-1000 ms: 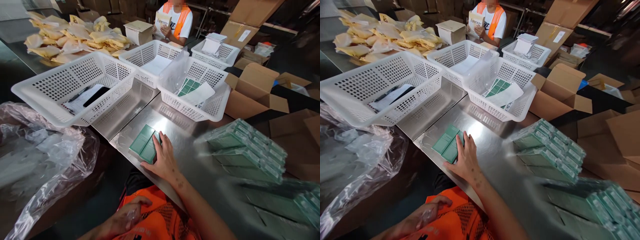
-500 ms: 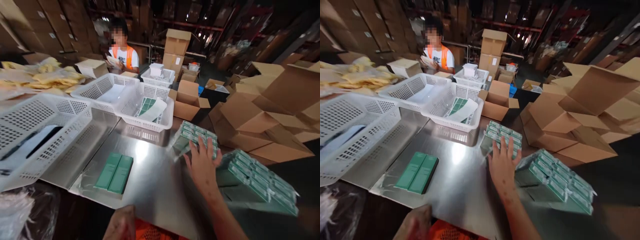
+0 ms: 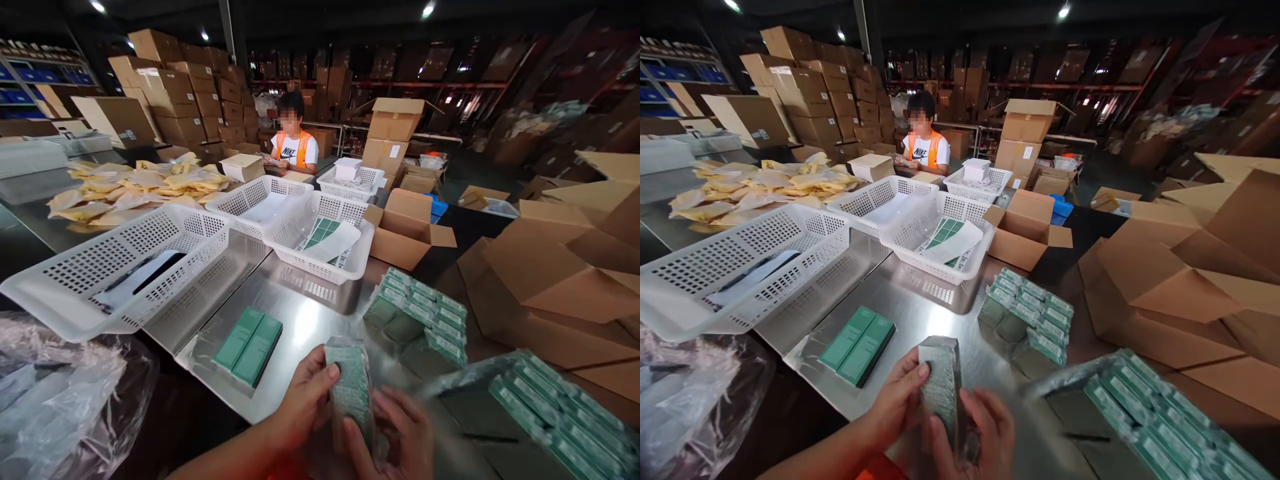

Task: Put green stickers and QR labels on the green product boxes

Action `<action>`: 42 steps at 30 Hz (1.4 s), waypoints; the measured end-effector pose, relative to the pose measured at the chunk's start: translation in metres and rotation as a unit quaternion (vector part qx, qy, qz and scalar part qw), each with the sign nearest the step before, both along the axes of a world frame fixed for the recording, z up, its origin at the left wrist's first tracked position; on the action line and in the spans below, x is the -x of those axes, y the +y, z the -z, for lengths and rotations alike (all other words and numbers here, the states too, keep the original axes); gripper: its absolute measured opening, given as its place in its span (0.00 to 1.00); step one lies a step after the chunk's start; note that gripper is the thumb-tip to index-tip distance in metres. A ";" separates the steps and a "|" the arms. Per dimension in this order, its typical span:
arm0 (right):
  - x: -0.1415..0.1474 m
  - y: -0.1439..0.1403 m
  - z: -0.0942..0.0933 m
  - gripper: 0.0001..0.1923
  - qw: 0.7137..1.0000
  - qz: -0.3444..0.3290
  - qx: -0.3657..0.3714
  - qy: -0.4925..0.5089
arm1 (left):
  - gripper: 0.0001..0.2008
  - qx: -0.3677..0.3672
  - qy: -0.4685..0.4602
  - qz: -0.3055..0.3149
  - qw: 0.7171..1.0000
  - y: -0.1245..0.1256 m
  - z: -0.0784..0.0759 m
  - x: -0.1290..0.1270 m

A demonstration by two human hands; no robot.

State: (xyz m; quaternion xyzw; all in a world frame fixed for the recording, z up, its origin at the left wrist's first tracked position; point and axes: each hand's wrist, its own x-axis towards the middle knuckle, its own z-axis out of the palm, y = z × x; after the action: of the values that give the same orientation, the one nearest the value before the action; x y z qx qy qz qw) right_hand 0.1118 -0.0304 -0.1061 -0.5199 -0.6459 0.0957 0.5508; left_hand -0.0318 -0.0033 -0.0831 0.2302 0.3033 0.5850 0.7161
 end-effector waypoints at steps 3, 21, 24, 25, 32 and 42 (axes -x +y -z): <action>0.006 0.002 -0.004 0.30 0.996 -0.050 -0.034 -0.065 | 0.24 0.019 -0.008 -0.028 0.999 0.004 -0.010 -0.006; -0.003 -0.004 -0.003 0.33 0.984 -0.161 -0.017 0.069 | 0.23 -0.239 0.307 -0.022 0.921 0.025 -0.021 0.032; -0.006 -0.008 0.002 0.29 0.976 -0.180 0.020 0.119 | 0.09 -0.321 0.350 0.029 0.879 0.034 -0.037 0.047; -0.006 -0.009 0.003 0.28 0.973 -0.187 0.028 0.134 | 0.06 -0.338 0.353 0.042 0.871 0.036 -0.041 0.050; -0.009 -0.016 0.003 0.24 0.956 -0.163 0.064 0.234 | 0.08 -0.373 0.382 0.028 0.845 0.034 -0.041 0.053; -0.020 -0.013 0.000 0.27 0.948 -0.145 0.110 0.260 | 0.03 -0.466 0.377 -0.045 0.799 0.009 -0.029 0.023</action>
State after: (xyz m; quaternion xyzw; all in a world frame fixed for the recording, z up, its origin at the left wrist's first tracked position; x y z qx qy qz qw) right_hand 0.1321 -0.0437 -0.1061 -0.4350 -0.5344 0.3766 0.6192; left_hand -0.0550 0.0059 -0.0538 0.7243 0.2506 0.5545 0.3241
